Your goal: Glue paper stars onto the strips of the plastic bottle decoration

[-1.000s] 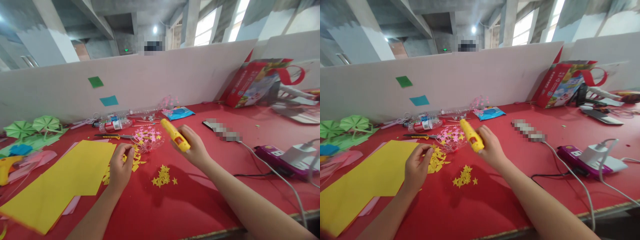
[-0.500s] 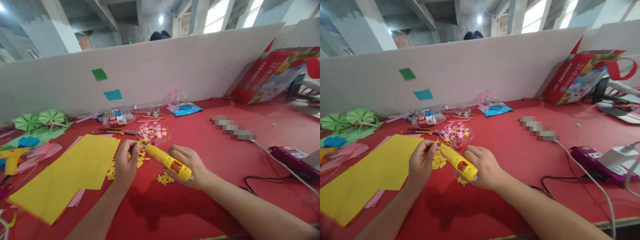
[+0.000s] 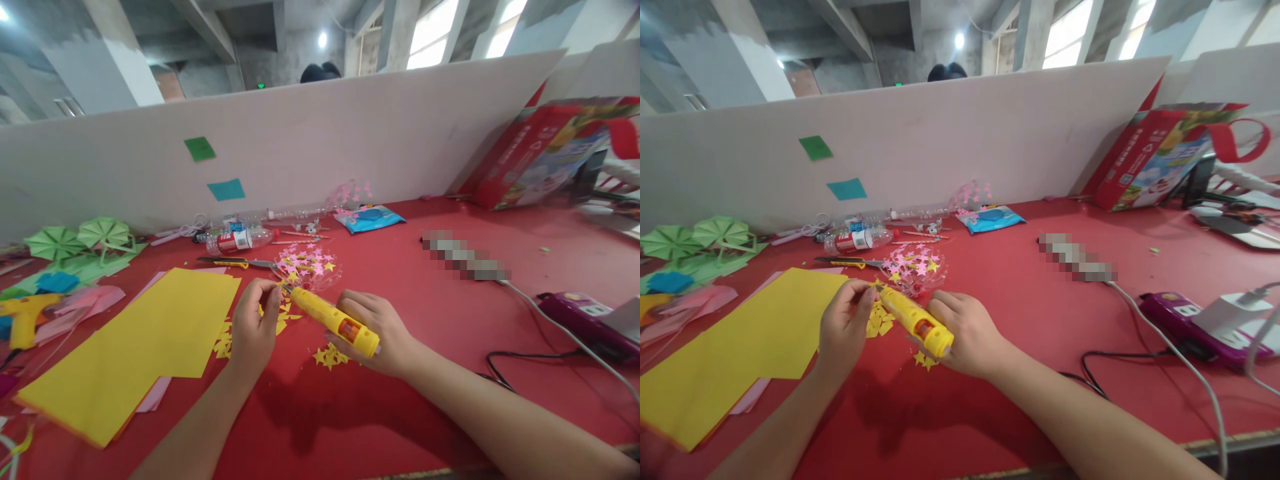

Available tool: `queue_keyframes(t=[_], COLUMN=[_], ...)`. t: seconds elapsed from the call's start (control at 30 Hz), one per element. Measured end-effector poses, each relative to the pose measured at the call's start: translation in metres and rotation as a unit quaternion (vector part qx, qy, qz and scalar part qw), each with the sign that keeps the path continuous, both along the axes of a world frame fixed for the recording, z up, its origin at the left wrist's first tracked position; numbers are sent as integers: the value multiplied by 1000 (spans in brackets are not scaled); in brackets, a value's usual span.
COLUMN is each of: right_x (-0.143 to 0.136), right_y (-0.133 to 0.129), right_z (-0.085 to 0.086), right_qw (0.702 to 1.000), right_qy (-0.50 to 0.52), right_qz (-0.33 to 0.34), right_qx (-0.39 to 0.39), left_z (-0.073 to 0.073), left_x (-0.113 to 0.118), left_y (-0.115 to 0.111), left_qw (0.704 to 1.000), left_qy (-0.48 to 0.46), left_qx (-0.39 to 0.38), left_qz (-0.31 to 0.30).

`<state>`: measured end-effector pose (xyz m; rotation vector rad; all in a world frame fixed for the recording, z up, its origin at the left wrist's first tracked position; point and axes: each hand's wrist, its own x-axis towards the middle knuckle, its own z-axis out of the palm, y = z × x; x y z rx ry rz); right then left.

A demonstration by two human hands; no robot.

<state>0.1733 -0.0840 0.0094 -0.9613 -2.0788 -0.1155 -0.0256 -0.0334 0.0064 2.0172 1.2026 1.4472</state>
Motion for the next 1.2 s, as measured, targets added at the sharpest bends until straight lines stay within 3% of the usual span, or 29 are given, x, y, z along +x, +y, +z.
queue_keyframes(t=[0.57, 1.2], right_x=[0, 0], right_y=[0, 1], right_z=[-1, -3], right_qw=[1000, 1000], right_qy=[3, 6], right_qz=[1, -3], right_qx=[-10, -17], left_z=[0, 1], left_x=[0, 0], left_y=[0, 0], left_qw=[999, 999], left_qy=[25, 20], left_qx=[37, 26], left_qz=[4, 4])
